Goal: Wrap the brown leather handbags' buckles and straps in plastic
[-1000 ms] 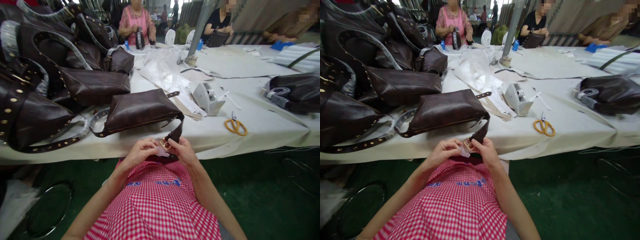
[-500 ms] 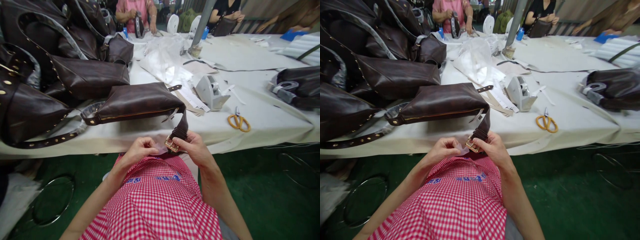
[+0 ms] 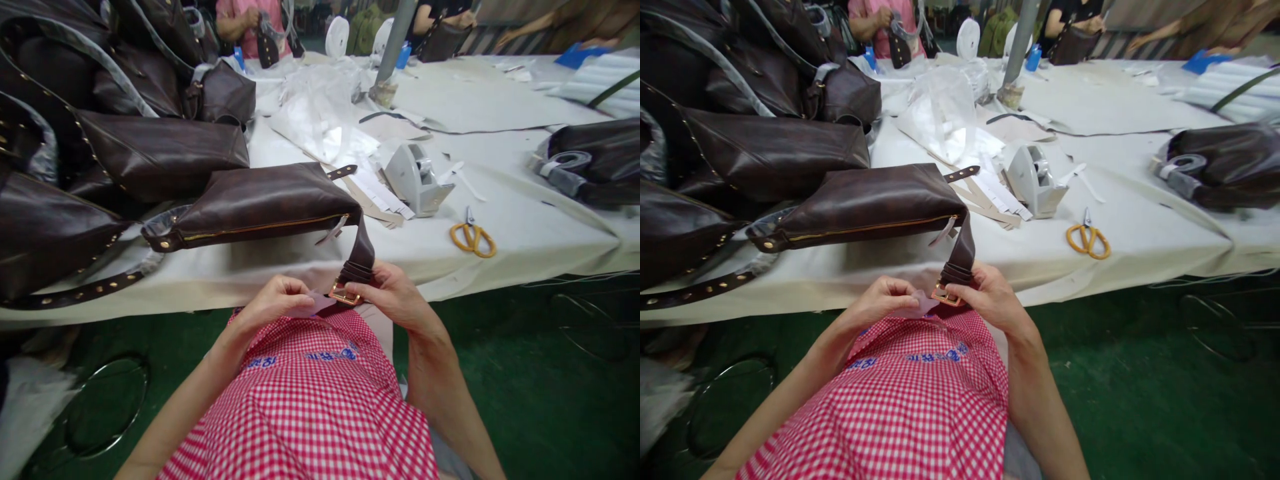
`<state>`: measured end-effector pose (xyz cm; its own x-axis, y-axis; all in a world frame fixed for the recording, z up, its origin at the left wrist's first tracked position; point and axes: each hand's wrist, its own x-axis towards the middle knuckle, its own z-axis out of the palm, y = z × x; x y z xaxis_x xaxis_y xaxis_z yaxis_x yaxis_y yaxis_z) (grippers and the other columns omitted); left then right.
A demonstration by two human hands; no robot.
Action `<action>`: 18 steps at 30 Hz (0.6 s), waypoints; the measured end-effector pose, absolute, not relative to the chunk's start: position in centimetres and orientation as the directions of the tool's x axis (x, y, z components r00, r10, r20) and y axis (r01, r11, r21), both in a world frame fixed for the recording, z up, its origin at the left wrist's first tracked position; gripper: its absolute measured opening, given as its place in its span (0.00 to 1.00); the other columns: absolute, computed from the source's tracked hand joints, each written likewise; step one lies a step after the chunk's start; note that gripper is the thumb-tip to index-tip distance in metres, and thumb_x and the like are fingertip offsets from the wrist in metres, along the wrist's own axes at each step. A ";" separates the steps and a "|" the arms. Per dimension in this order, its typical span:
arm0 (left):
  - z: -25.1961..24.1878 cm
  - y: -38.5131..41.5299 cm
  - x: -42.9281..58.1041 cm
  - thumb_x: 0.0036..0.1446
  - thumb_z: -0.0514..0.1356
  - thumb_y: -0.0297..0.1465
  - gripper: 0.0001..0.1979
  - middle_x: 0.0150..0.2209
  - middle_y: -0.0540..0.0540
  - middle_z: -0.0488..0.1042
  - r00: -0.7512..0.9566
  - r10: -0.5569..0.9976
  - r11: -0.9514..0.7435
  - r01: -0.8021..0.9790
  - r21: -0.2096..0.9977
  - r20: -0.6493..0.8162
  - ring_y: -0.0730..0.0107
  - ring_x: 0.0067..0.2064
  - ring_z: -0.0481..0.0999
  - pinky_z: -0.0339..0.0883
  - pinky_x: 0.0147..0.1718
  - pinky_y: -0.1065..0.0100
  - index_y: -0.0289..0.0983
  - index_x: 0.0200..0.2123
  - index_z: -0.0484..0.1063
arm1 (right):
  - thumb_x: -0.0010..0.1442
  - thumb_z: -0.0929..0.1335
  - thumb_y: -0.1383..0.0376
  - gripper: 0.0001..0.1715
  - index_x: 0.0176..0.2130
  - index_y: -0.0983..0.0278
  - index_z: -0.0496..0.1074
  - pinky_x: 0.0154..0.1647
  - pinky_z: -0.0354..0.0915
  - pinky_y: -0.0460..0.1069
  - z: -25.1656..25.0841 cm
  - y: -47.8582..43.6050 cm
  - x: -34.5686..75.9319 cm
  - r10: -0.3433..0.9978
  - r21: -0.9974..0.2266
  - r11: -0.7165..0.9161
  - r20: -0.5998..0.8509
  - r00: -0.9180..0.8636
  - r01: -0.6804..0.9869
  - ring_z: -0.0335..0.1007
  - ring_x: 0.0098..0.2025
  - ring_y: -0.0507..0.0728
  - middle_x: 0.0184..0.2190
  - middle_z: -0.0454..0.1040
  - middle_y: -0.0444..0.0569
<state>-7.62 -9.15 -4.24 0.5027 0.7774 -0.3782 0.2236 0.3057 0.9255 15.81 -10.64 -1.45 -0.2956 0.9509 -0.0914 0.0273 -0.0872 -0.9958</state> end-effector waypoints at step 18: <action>-4.0 -8.3 -6.4 0.46 0.65 0.34 0.09 0.21 0.50 0.71 0.565 0.710 0.328 0.262 0.907 -0.420 0.76 0.24 0.66 0.57 0.24 0.72 0.33 0.25 0.77 | 0.55 0.73 0.63 0.12 0.40 0.65 0.76 0.39 0.73 0.51 -2.0 -10.3 16.6 0.961 -0.982 -0.018 -0.068 -0.266 0.186 0.77 0.37 0.57 0.36 0.81 0.49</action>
<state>-6.40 -8.30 -3.97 0.5652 0.7098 -0.4204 0.2624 0.3284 0.9073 16.56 -10.28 -1.99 -0.2664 0.9614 -0.0681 0.1855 -0.0181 -0.9825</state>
